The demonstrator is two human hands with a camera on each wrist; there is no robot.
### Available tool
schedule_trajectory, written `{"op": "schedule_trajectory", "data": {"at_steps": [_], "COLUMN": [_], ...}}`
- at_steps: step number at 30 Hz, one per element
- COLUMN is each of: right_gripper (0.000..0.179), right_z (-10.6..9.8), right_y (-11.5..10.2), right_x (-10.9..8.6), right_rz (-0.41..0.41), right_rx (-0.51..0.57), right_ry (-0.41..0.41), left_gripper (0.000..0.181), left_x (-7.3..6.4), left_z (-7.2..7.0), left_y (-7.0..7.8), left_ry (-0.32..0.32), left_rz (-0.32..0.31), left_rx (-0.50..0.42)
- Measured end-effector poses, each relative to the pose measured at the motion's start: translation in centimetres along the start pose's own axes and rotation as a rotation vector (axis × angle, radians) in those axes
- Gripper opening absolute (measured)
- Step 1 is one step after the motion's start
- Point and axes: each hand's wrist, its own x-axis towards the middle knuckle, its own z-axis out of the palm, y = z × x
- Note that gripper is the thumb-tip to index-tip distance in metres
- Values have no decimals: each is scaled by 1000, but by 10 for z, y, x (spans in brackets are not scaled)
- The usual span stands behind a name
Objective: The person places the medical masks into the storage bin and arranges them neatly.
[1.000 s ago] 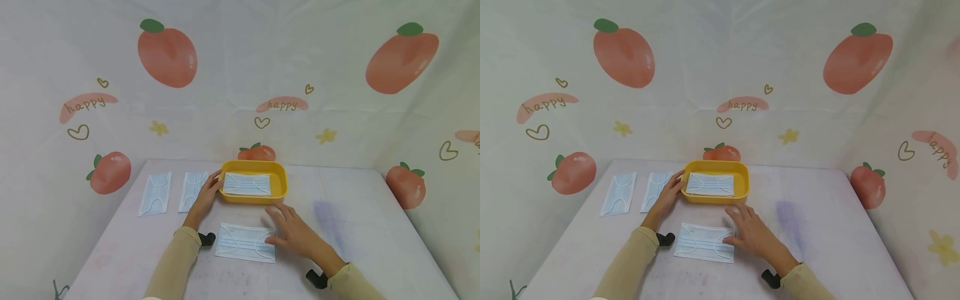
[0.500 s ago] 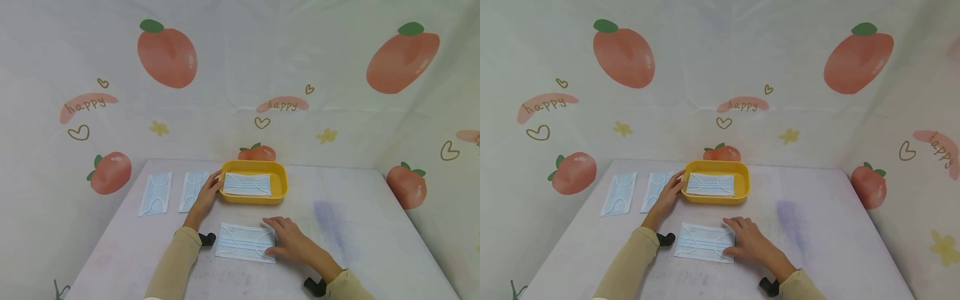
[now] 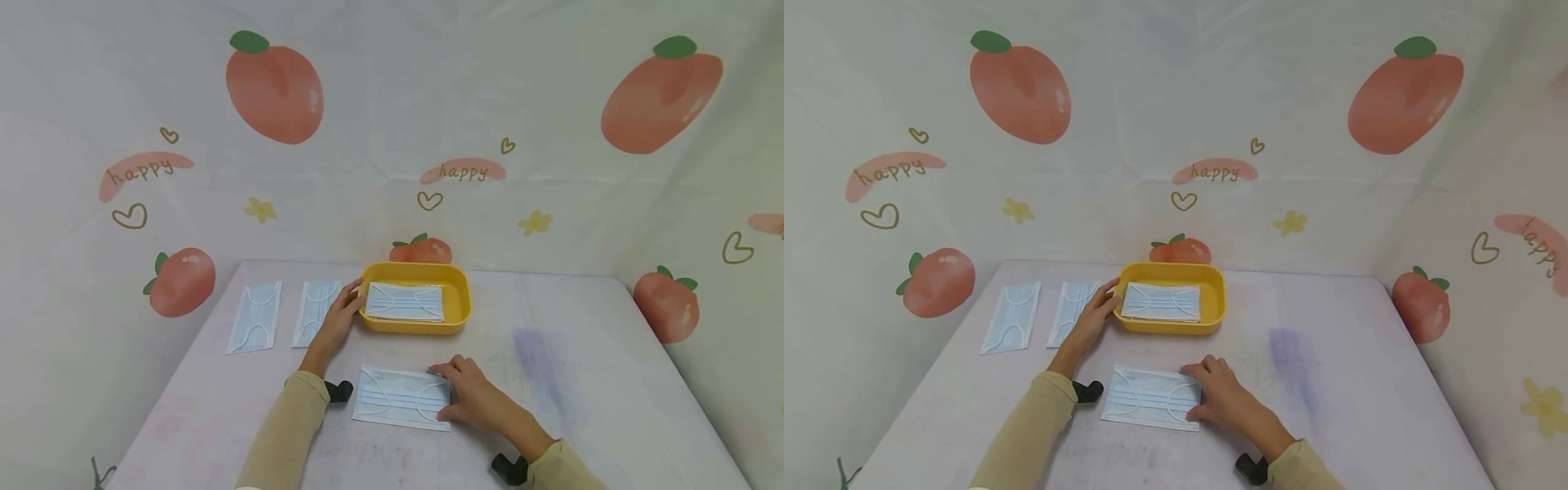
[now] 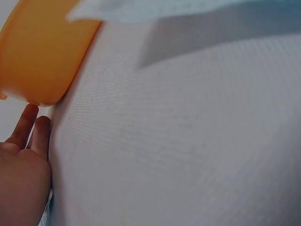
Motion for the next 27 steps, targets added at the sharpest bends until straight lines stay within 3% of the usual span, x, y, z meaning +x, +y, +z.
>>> {"op": "schedule_trajectory", "data": {"at_steps": [6, 10, 15, 23, 27], "right_gripper": [62, 39, 14, 12, 17], "right_z": [-1, -3, -9, -17, -20], "right_y": [4, 8, 14, 24, 34], "right_x": [3, 3, 4, 0, -1], "right_rz": [49, 39, 69, 146, 171], "right_rx": [68, 108, 243, 390, 542], "right_ry": [-46, -38, -28, 10, 11], "left_gripper": [47, 47, 46, 47, 46], "left_x": [0, 1, 1, 0, 0], "left_z": [0, 0, 0, 1, 1], "left_y": [0, 0, 2, 2, 1], "left_ry": [3, 1, 7, 7, 7], "left_rz": [-17, -18, -12, -12, -19], "left_rx": [0, -6, -13, -6, -9]}}
